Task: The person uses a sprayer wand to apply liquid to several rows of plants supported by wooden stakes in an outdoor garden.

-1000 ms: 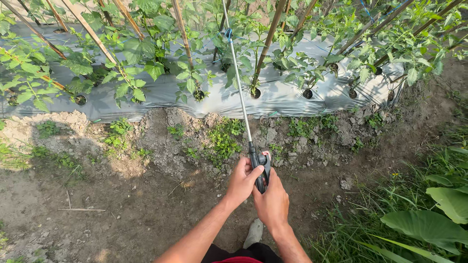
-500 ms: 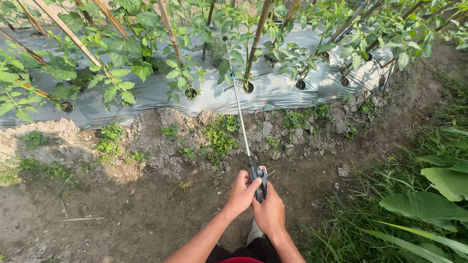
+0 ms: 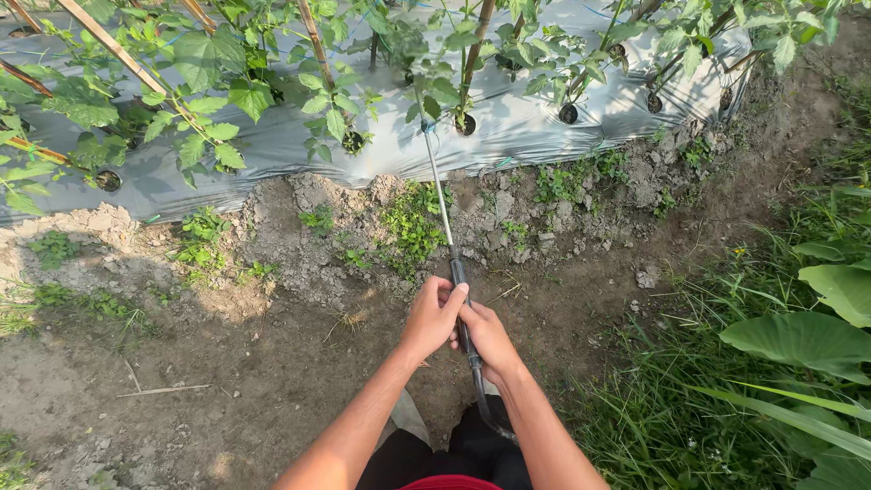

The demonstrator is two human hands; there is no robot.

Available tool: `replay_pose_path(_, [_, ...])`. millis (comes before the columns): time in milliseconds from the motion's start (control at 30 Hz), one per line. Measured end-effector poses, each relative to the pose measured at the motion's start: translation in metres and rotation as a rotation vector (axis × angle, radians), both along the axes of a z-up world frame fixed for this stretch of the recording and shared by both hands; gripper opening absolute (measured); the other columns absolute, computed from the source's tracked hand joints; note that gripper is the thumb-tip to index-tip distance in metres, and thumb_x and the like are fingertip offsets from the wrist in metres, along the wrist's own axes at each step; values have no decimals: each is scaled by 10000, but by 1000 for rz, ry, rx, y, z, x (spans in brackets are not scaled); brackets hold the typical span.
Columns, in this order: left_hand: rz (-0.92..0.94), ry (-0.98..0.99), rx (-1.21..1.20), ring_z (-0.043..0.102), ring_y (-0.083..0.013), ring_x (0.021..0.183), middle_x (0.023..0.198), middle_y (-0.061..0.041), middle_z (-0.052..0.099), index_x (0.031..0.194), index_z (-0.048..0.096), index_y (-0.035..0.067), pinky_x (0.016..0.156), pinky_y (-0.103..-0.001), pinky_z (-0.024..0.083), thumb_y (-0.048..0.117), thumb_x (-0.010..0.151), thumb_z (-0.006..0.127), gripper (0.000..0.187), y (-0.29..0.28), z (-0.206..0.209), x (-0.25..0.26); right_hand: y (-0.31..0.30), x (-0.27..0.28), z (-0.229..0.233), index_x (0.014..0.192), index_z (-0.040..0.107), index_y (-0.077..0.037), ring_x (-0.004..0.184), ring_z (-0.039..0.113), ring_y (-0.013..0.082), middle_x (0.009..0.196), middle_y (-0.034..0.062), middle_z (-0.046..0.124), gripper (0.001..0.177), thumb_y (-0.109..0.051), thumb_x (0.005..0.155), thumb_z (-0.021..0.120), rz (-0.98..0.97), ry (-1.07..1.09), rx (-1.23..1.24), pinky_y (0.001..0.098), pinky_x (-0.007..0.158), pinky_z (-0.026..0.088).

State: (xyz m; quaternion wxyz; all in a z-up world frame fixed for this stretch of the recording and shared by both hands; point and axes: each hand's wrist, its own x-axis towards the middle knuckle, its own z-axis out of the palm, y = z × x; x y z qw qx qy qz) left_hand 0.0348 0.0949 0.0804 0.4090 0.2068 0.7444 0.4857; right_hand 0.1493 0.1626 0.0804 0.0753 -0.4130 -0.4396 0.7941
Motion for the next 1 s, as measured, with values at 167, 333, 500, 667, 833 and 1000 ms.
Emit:
replay_pose_path(167, [54, 240, -31, 586, -332, 1024, 1122, -216, 574, 1170, 574, 17, 884, -454, 535, 533, 925, 652, 576, 8, -9, -16, 5, -25, -16, 909, 656, -91, 511, 592, 116, 667, 22, 649, 395, -463, 1009, 567, -99, -8, -227, 286, 449, 431])
replay_pose_path(333, [-38, 363, -76, 412, -418, 1220, 1334, -235, 438, 1346, 509, 28, 1031, -548, 364, 613, 827, 702, 805, 25, 3, -32, 23, -59, 5, 1021, 682, -137, 716, 688, 130, 859, 16, 724, 314, -424, 1002, 558, -252, 232, -532, 320, 675, 566])
replay_pose_path(500, [-66, 442, -57, 537, -375, 1200, 1334, -207, 473, 1380, 511, 32, 1029, -492, 448, 625, 813, 724, 848, 42, 15, -42, 51, -79, 2, 1065, 675, -109, 755, 687, 132, 912, 21, 711, 315, -408, 1035, 581, -177, 420, -612, 327, 717, 583])
replay_pose_path(667, [-6, 348, -62, 663, -316, 1132, 1418, -192, 409, 1429, 461, 15, 943, -421, 542, 616, 844, 701, 873, 66, 14, -56, 84, -99, -21, 1065, 675, -105, 712, 675, 139, 838, 25, 673, 301, -391, 1018, 594, -128, 448, -770, 314, 684, 577])
replay_pose_path(833, [62, 326, -131, 704, -303, 1035, 1413, -183, 398, 1391, 482, 29, 907, -415, 578, 607, 813, 705, 847, 93, 19, -73, 100, -117, -15, 1084, 662, -92, 713, 655, 130, 835, 18, 668, 323, -401, 1019, 595, -124, 471, -754, 316, 675, 572])
replay_pose_path(1000, [47, 380, -65, 676, -264, 937, 1285, -152, 455, 1328, 525, 65, 829, -416, 580, 583, 826, 735, 751, 119, 31, -63, 125, -106, 2, 1055, 657, -134, 689, 648, 132, 777, -15, 651, 321, -445, 995, 606, -153, 461, -734, 322, 642, 573])
